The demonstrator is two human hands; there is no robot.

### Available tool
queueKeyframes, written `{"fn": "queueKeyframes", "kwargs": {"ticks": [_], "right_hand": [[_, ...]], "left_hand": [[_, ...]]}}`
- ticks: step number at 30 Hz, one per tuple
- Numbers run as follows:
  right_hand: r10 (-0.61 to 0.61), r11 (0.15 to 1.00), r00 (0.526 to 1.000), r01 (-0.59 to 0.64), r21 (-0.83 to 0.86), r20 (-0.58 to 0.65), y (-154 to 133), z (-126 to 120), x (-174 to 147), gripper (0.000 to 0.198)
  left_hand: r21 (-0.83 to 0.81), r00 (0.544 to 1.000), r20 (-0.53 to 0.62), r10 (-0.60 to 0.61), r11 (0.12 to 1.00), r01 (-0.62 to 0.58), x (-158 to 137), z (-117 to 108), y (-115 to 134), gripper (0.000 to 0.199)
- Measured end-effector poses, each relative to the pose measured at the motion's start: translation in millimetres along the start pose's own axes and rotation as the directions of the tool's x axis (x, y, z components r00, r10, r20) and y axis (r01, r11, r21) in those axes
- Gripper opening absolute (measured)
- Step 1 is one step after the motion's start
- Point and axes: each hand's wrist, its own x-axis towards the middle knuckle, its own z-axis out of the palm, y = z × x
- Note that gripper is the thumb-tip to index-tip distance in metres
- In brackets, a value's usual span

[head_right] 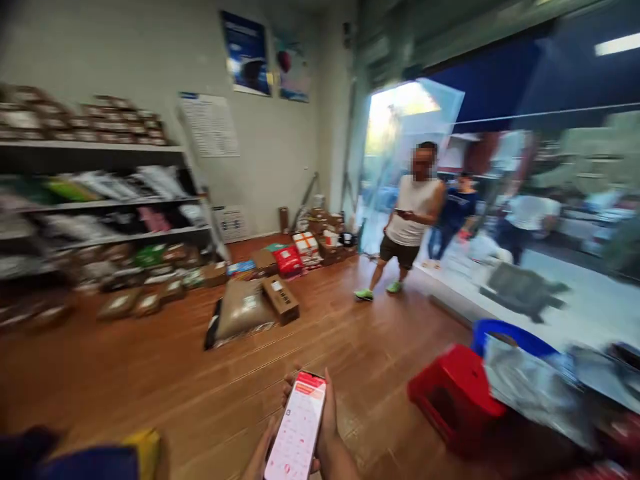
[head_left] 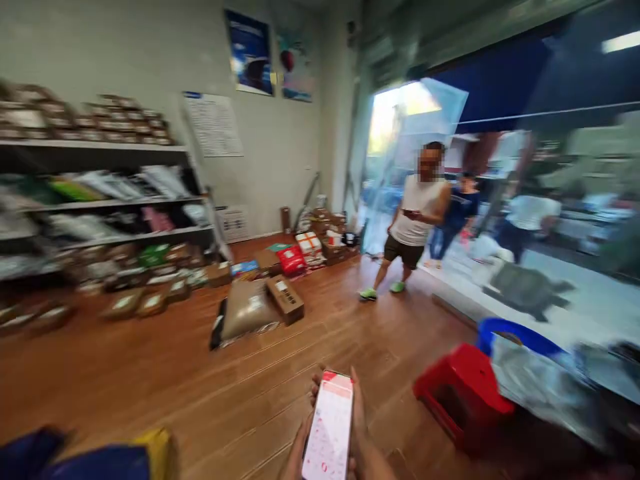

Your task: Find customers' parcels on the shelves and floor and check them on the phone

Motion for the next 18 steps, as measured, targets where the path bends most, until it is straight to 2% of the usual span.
{"fn": "queueKeyframes", "kwargs": {"ticks": [3,5,8,10,14,18], "right_hand": [[0.186,0.981,0.982,-0.184,-0.058,0.031,40,15,30,0.055],[0.296,0.95,0.954,-0.289,-0.12,0.043,65,23,47,0.06],[0.419,0.891,0.908,-0.409,-0.195,0.011,98,32,71,0.068],[0.451,0.872,0.892,-0.44,-0.217,0.003,115,37,89,0.064],[0.461,0.872,0.885,-0.438,-0.22,0.065,138,47,141,0.055],[0.494,0.869,0.865,-0.488,-0.085,0.089,152,63,218,0.045]], "left_hand": [[-0.177,0.989,0.006,0.151,0.973,-0.148,-3,-31,35,0.067],[-0.258,0.978,0.044,0.206,0.948,-0.189,-1,-50,54,0.073],[-0.313,0.964,0.066,0.257,0.923,-0.224,7,-74,79,0.071],[-0.327,0.948,0.04,0.314,0.901,-0.285,17,-90,95,0.065],[-0.286,0.9,-0.06,0.432,0.856,-0.43,49,-126,135,0.063],[-0.191,0.893,-0.2,0.403,0.878,-0.439,78,-163,199,0.051]]}}
